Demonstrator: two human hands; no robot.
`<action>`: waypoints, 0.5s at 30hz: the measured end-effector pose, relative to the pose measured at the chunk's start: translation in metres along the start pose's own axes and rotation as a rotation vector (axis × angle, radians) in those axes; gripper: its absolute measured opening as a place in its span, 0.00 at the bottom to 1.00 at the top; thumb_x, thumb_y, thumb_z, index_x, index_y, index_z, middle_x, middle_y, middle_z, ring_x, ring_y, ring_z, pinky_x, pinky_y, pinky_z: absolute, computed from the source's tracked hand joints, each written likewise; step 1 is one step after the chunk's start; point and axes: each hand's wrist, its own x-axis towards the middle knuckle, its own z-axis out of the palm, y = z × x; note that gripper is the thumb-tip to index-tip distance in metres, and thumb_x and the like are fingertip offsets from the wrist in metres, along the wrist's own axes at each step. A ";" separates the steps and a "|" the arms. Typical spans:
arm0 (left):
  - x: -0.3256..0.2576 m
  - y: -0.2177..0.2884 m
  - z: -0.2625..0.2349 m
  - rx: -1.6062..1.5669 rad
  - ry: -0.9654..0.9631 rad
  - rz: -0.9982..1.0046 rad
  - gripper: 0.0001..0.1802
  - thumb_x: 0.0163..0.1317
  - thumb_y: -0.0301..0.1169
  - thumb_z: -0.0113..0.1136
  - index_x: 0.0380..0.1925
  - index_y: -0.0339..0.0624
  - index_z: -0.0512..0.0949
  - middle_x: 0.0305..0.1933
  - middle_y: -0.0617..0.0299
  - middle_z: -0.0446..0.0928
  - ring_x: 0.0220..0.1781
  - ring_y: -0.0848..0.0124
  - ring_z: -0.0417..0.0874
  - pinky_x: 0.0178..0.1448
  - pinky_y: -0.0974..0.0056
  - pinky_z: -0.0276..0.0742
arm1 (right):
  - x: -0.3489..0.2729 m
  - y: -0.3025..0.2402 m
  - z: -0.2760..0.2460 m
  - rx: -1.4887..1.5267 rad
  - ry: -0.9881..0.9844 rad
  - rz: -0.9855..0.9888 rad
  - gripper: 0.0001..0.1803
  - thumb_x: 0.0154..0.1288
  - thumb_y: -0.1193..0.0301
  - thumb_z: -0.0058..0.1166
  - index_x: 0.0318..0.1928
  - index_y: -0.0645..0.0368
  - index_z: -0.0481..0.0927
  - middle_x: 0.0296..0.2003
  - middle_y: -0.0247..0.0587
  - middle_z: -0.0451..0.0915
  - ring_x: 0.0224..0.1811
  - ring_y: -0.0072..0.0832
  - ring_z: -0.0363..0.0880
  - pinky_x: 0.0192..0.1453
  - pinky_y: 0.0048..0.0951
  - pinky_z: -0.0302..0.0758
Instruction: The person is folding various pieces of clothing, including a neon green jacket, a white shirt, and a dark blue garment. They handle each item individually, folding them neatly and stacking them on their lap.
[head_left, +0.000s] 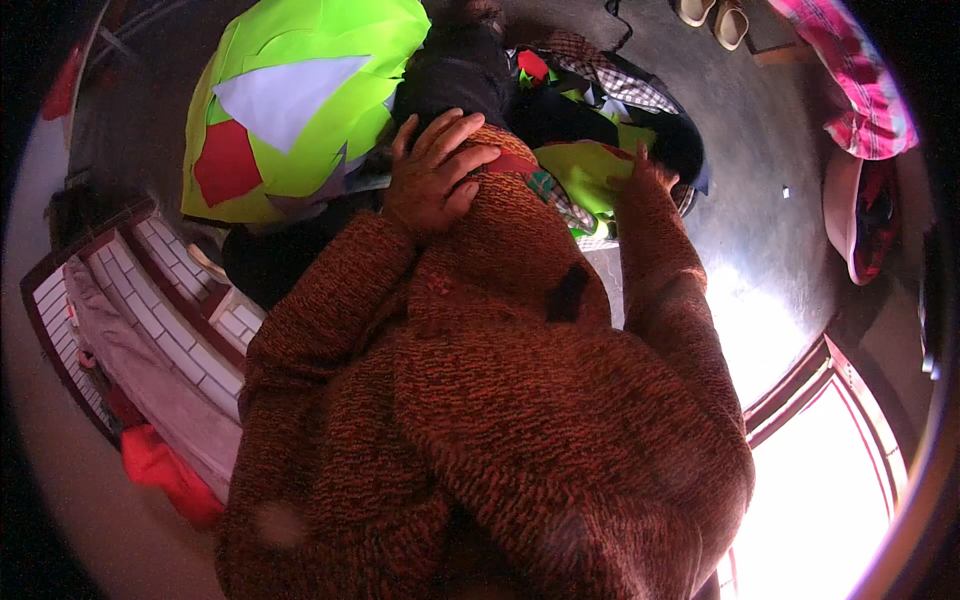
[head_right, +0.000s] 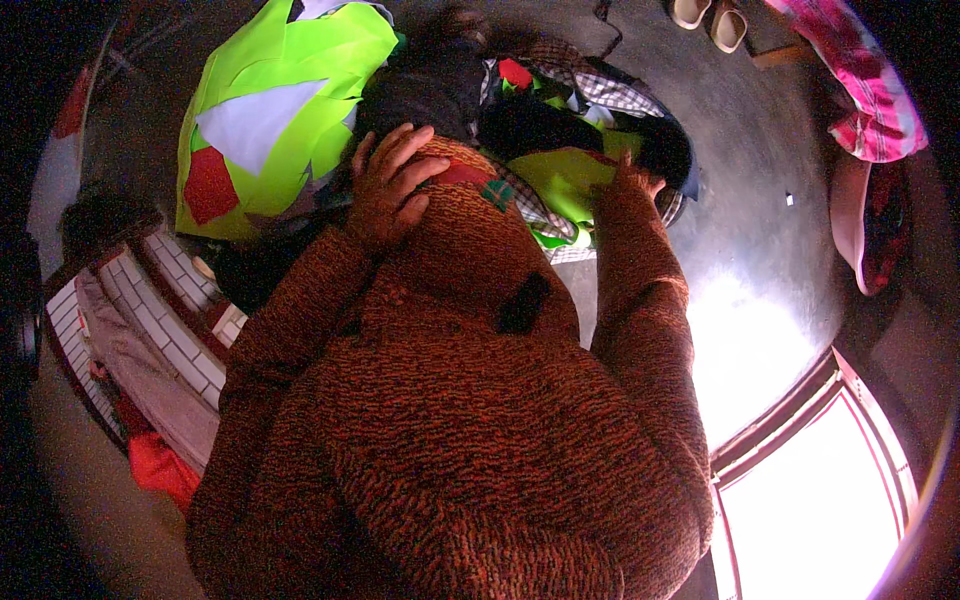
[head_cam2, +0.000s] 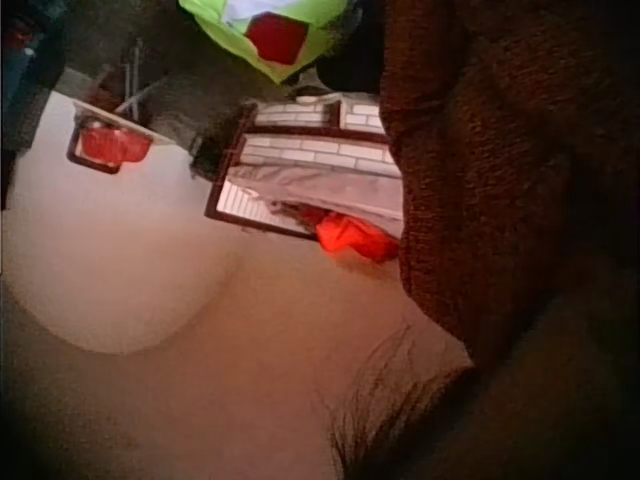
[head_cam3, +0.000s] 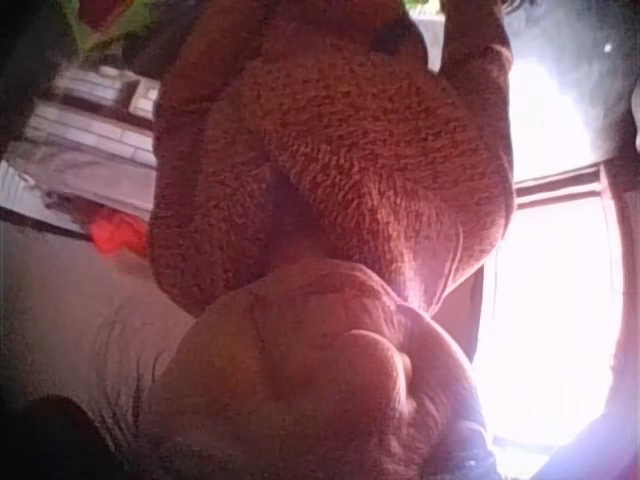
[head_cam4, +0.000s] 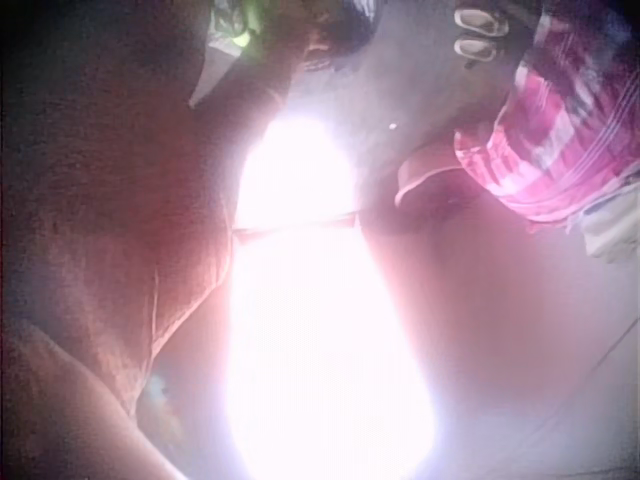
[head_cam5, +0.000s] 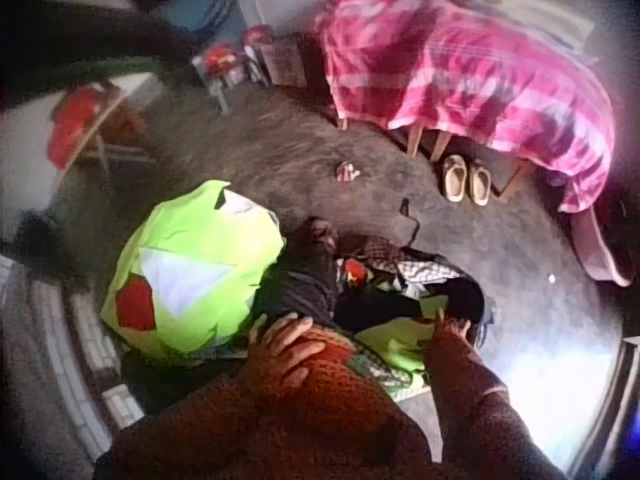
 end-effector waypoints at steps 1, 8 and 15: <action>-0.004 0.002 0.000 -0.001 0.011 -0.022 0.22 0.56 0.37 0.48 0.52 0.54 0.73 0.66 0.57 0.62 0.68 0.56 0.60 0.68 0.41 0.41 | -0.005 -0.004 0.008 -0.072 0.056 -0.021 0.48 0.50 0.56 0.62 0.69 0.46 0.50 0.67 0.51 0.55 0.66 0.50 0.59 0.67 0.59 0.50; 0.001 0.003 0.001 -0.023 0.038 -0.005 0.22 0.54 0.35 0.48 0.52 0.54 0.73 0.65 0.56 0.63 0.68 0.56 0.61 0.68 0.40 0.42 | -0.022 -0.060 0.052 -0.001 0.210 -0.258 0.45 0.50 0.59 0.61 0.67 0.47 0.53 0.65 0.50 0.58 0.64 0.48 0.61 0.65 0.55 0.53; 0.000 0.002 0.001 -0.023 0.061 0.008 0.22 0.55 0.37 0.46 0.51 0.52 0.73 0.65 0.56 0.63 0.67 0.56 0.62 0.68 0.41 0.42 | -0.025 -0.049 0.058 0.132 0.224 -0.333 0.41 0.50 0.62 0.60 0.65 0.48 0.56 0.63 0.50 0.61 0.62 0.46 0.64 0.64 0.52 0.57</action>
